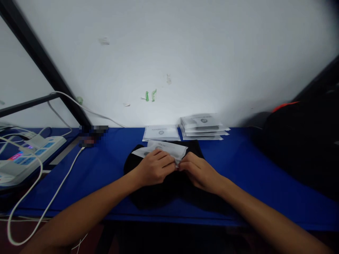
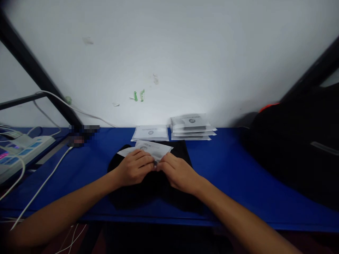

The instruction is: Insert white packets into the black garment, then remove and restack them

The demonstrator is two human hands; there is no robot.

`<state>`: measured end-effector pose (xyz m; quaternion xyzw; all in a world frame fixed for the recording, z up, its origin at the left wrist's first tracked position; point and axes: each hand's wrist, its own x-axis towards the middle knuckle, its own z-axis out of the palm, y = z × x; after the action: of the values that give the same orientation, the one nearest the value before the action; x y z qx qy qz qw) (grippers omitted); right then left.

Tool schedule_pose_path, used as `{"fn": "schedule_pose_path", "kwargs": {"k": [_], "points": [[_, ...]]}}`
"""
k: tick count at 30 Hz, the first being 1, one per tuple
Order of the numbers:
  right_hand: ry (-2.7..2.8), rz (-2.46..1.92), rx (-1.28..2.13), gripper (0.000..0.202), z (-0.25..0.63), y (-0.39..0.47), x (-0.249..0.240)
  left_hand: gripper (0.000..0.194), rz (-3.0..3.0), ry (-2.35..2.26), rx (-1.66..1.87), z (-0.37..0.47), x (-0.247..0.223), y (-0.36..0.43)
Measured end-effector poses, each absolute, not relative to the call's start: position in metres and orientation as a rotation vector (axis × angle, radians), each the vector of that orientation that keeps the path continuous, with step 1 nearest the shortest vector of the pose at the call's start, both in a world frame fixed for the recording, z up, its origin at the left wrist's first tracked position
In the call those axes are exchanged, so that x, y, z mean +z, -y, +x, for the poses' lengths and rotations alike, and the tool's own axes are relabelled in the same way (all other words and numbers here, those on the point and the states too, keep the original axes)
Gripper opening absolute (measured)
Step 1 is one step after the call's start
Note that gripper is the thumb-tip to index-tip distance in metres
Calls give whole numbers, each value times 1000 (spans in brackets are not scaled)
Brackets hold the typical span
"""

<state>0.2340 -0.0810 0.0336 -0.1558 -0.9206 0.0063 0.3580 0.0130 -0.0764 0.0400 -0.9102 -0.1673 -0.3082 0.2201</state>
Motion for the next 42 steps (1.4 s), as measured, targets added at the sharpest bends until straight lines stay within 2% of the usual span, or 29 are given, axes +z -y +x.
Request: {"fn": "schedule_pose_path", "kwargs": {"k": [4, 10, 15, 19, 22, 25, 28, 31, 36, 39, 42], "points": [[2257, -469, 37, 31, 242, 78, 38, 16, -2470, 559, -847, 1, 51, 68], [1946, -744, 8, 14, 266, 65, 45, 18, -2450, 680, -860, -29, 65, 45], [1766, -844, 126, 12, 284, 51, 43, 18, -2523, 779, -823, -57, 71, 26], [1844, -788, 306, 9, 288, 47, 38, 21, -2612, 829, -882, -57, 70, 29], [1997, -771, 399, 28, 287, 50, 37, 35, -2785, 842, -865, -45, 62, 37], [2225, -852, 306, 35, 279, 59, 41, 43, -2901, 808, -597, -31, 51, 43], [2391, -844, 154, 22, 263, 71, 48, 35, -2872, 765, -435, -22, 42, 46], [2489, -626, 106, 16, 244, 84, 51, 30, -2782, 821, -478, -15, 41, 51], [2535, -362, -118, 28, 222, 99, 45, 31, -2611, 916, -678, -2, 47, 64], [2540, -464, -205, 35, 215, 102, 40, 32, -2578, 913, -764, 2, 51, 69], [2569, -764, -167, 43, 212, 98, 33, 30, -2607, 900, -792, 4, 52, 71]]}}
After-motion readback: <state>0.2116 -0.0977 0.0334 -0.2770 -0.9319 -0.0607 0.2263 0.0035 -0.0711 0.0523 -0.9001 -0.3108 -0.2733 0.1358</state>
